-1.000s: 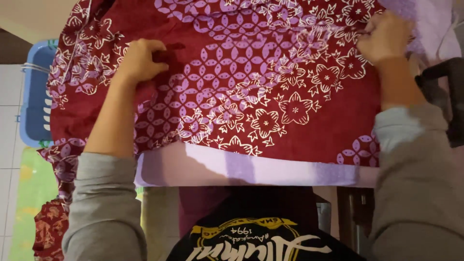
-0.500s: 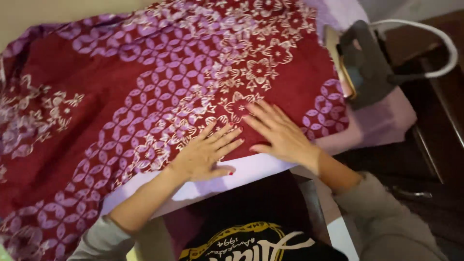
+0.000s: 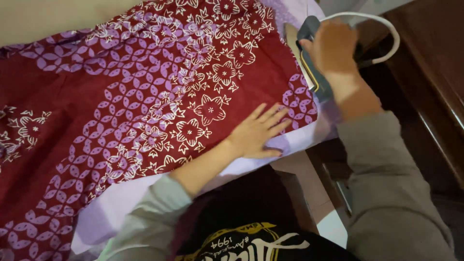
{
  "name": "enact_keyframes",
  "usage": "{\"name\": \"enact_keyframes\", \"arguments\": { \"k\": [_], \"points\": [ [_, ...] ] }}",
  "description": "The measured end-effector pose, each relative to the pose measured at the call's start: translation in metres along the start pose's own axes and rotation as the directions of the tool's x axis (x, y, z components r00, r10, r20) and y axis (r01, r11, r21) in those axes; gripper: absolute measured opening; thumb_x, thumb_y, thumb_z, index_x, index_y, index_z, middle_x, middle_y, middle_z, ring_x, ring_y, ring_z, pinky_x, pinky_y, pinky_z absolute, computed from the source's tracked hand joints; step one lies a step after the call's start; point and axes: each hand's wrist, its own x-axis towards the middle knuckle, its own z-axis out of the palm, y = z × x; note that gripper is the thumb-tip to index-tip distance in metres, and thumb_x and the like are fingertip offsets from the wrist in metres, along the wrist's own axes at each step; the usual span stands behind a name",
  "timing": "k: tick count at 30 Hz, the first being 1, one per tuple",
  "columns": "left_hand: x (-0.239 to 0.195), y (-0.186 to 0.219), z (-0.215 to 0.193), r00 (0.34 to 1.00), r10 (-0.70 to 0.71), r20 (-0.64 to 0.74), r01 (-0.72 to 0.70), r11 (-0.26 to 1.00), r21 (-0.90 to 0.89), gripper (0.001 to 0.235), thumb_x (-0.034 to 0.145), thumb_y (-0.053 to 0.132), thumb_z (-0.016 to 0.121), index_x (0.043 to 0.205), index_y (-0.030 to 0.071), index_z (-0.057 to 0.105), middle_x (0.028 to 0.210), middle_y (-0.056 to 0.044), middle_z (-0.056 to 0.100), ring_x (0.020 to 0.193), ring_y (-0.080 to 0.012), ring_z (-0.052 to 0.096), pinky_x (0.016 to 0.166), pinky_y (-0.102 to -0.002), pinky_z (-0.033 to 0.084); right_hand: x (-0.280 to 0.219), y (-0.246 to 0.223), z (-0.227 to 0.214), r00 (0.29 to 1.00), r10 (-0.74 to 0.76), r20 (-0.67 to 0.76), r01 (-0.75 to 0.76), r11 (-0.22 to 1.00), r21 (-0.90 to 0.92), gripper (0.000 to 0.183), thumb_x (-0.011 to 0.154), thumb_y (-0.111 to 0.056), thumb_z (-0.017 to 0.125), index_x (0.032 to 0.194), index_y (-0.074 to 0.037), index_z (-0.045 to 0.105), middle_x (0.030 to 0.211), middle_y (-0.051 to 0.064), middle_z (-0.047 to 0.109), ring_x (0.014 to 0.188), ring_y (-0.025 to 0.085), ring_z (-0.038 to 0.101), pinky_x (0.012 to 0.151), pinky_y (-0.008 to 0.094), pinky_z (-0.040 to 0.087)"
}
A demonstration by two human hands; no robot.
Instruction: The person is ironing a red patterned piece of clothing on a cloth-covered table.
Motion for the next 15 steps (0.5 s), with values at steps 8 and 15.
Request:
{"name": "enact_keyframes", "arguments": {
  "k": [8,15],
  "points": [
    [0.054,0.02,0.034,0.997,-0.076,0.001,0.076,0.997,0.018,0.101,0.09,0.08,0.043,0.163,0.012,0.025,0.17,-0.014,0.023,0.159,-0.0353,0.014,0.127,-0.056,0.005,0.013,0.049,0.014,0.996,0.051,0.072,-0.077,0.901,0.427,0.057,0.108,-0.048,0.064,0.122,0.007,0.058,0.118,0.035,0.065,0.106,0.055,0.06,0.086,0.06,0.046],
    [-0.02,0.01,-0.027,0.905,-0.408,0.123,0.416,0.909,-0.041,0.077,0.103,0.061,0.017,0.161,0.01,0.02,0.17,-0.011,0.017,0.157,-0.0289,0.009,0.127,-0.05,0.004,-0.119,0.008,-0.152,0.931,0.088,0.354,-0.236,0.886,0.399,0.059,0.104,-0.06,0.057,0.137,-0.011,0.06,0.114,0.028,0.069,0.096,0.048,0.067,0.076,0.052,0.053]
  ]
}}
